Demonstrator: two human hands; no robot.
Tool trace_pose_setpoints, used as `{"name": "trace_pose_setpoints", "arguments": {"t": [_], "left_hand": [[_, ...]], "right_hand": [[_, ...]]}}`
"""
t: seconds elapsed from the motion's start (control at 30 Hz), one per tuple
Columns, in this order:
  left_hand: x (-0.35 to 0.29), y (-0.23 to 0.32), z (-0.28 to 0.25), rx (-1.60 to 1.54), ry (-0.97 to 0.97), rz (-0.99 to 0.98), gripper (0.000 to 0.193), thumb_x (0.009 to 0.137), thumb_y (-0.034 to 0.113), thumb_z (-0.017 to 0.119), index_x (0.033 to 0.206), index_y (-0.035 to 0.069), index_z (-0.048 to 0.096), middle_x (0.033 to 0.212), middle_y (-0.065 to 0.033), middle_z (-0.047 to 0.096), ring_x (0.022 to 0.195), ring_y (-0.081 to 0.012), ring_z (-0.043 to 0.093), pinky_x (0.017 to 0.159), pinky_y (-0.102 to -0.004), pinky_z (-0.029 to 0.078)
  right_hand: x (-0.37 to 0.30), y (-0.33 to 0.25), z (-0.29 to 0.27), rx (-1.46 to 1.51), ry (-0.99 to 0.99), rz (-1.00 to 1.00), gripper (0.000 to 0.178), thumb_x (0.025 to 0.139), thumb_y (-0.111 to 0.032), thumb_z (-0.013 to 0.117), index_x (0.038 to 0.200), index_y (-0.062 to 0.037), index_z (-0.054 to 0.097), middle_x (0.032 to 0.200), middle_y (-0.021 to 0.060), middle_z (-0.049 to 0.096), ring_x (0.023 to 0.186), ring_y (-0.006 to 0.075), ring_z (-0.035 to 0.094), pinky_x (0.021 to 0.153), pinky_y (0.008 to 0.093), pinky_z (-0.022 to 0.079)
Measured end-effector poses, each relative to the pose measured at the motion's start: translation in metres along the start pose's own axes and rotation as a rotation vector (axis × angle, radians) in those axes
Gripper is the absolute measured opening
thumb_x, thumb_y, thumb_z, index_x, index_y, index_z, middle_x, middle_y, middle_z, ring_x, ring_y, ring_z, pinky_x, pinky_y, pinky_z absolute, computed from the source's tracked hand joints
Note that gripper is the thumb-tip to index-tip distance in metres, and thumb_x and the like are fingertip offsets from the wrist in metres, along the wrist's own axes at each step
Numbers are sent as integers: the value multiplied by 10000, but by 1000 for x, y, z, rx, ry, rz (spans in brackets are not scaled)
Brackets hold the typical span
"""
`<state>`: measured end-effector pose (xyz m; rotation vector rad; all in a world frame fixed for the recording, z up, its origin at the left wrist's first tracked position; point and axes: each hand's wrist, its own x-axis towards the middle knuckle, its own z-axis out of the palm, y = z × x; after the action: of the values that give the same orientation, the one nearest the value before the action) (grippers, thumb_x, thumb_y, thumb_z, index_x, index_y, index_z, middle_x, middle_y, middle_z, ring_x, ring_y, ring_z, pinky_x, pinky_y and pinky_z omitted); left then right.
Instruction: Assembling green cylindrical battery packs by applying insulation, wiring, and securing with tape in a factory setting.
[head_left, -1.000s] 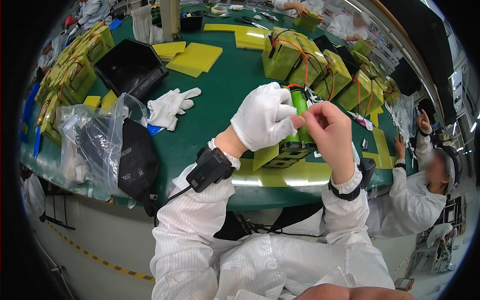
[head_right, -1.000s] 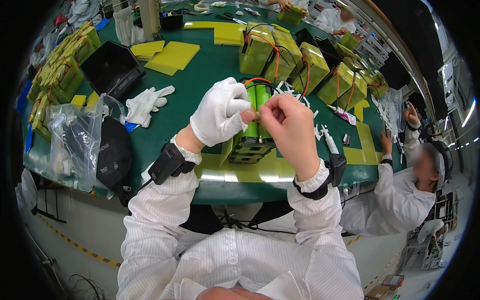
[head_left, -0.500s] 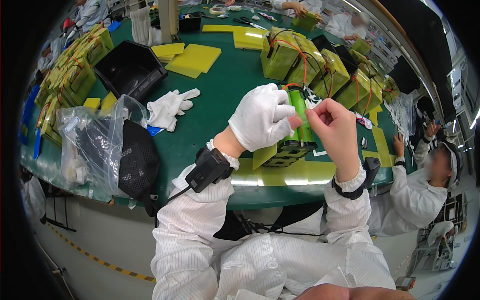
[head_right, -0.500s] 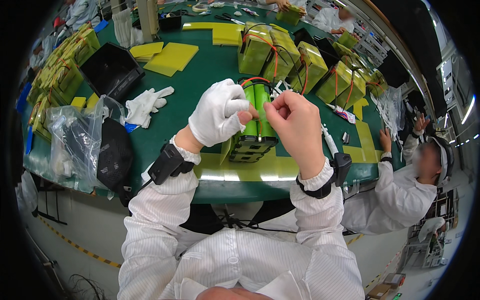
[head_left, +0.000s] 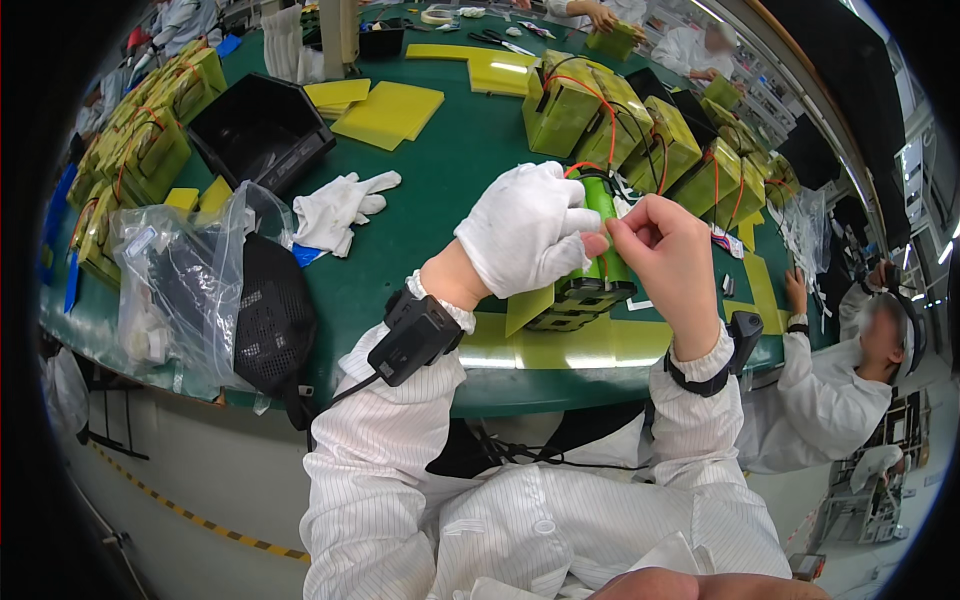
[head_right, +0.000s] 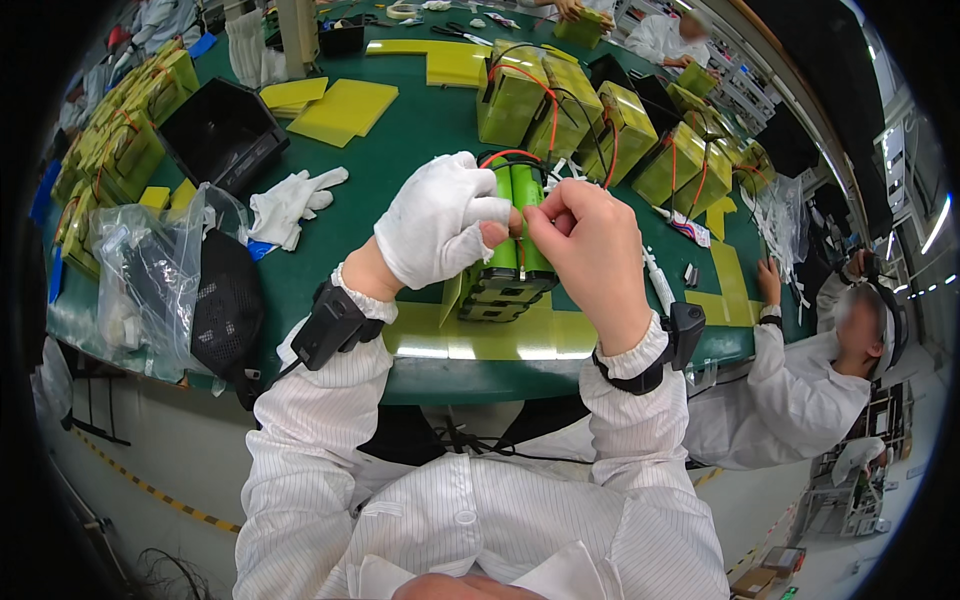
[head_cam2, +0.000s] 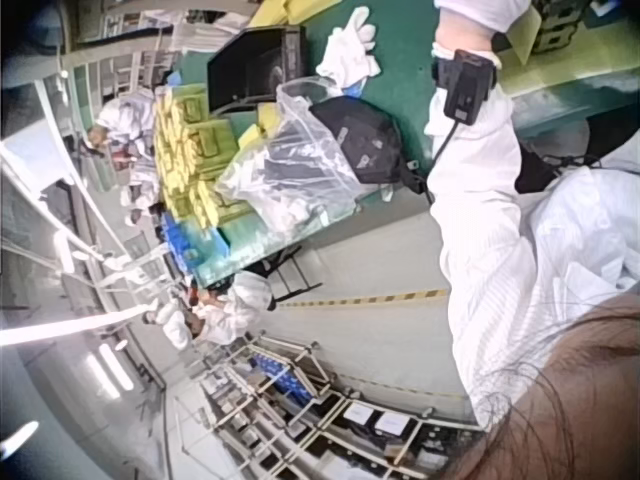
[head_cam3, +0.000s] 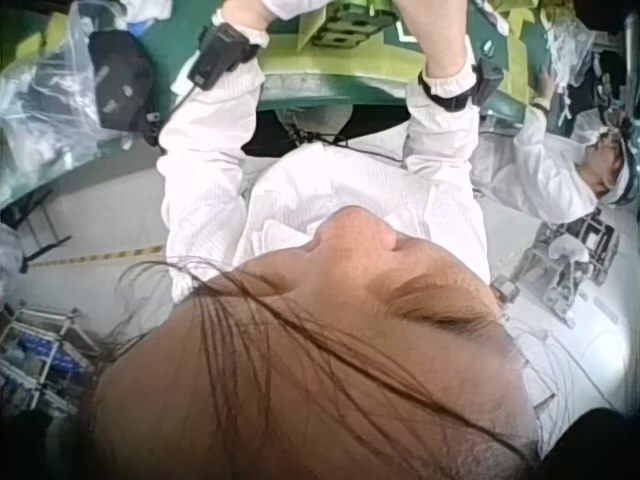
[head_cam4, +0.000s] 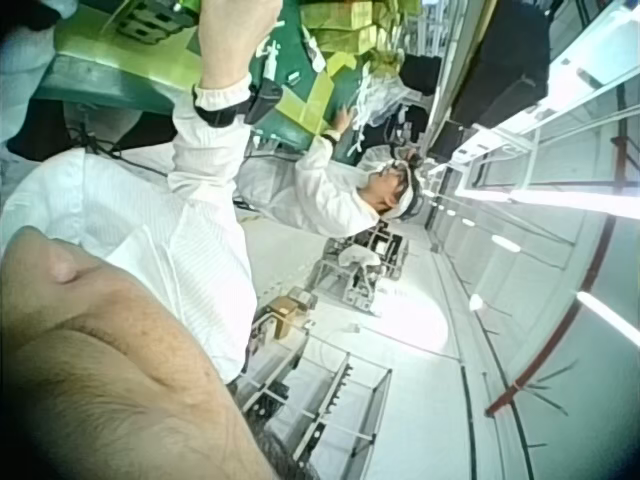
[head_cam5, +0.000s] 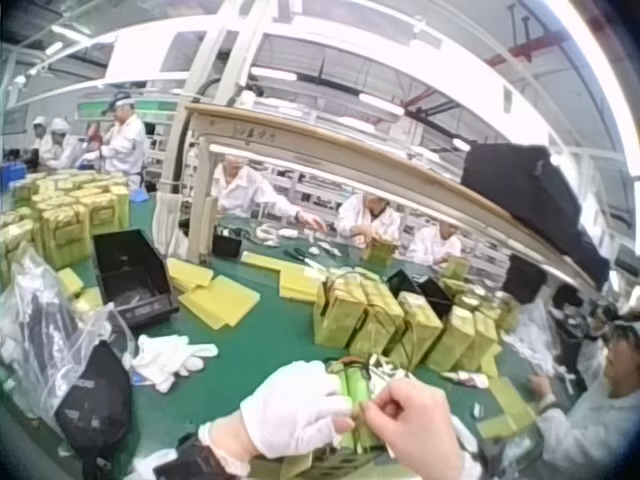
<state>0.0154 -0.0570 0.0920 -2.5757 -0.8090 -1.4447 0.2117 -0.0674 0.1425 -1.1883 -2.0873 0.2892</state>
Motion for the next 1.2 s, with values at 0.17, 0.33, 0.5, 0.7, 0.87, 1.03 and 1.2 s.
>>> {"name": "trace_pose_setpoints", "arguments": {"t": [0.17, 0.33, 0.5, 0.7, 0.87, 1.03, 1.2], "left_hand": [[2, 2, 1, 8, -13, 10, 414, 950, 435, 420, 799, 129, 654, 692, -86, 482, 662, -304, 453, 646, -396, 367], [1, 1, 0, 8, -3, 16, 414, 954, 427, 413, 790, 134, 655, 682, -80, 482, 658, -308, 454, 652, -400, 365], [2, 1, -1, -4, 16, 33, 401, 953, 414, 422, 776, 134, 649, 666, -72, 478, 640, -300, 447, 636, -397, 362], [5, 6, -3, 7, -86, -68, 275, 871, 336, 552, 761, 111, 664, 698, -96, 522, 728, -306, 506, 677, -414, 407], [6, 7, 1, 14, -67, -85, 284, 882, 320, 532, 743, 100, 645, 687, -99, 511, 713, -305, 493, 666, -417, 400], [5, 5, 3, -52, -44, -72, 244, 844, 297, 573, 731, 93, 645, 682, -103, 504, 687, -309, 478, 639, -415, 384], [0, 5, 5, -119, 29, -75, 225, 813, 293, 608, 720, 92, 648, 681, -97, 497, 658, -312, 461, 617, -413, 369]], "right_hand": [[1, -1, 0, -3, -22, 17, 145, 756, -82, 715, 726, 10, 607, 608, 74, 569, 526, 148, 527, 512, 286, 415], [2, 0, -1, 13, -36, 27, 156, 757, -87, 714, 719, 16, 603, 581, 65, 562, 505, 136, 516, 499, 281, 407], [4, 3, -2, -5, -41, 34, 163, 755, -98, 712, 716, 15, 602, 564, 63, 548, 496, 140, 507, 497, 282, 404], [4, 4, -2, -27, -71, 52, 167, 755, -122, 712, 718, 7, 612, 578, 73, 558, 506, 162, 520, 507, 295, 411], [3, 4, -2, -168, -70, 67, 173, 763, -167, 712, 743, -19, 625, 614, 74, 571, 540, 179, 538, 528, 302, 423], [2, 18, -19, -210, -24, 110, 184, 772, -185, 719, 779, -33, 614, 577, 57, 496, 525, 186, 488, 516, 319, 395], [-12, 19, -4, 22, -3, -326, 172, 876, -122, 631, 1026, -77, 704, 725, 68, 550, 554, 173, 512, 525, 285, 410]]}}
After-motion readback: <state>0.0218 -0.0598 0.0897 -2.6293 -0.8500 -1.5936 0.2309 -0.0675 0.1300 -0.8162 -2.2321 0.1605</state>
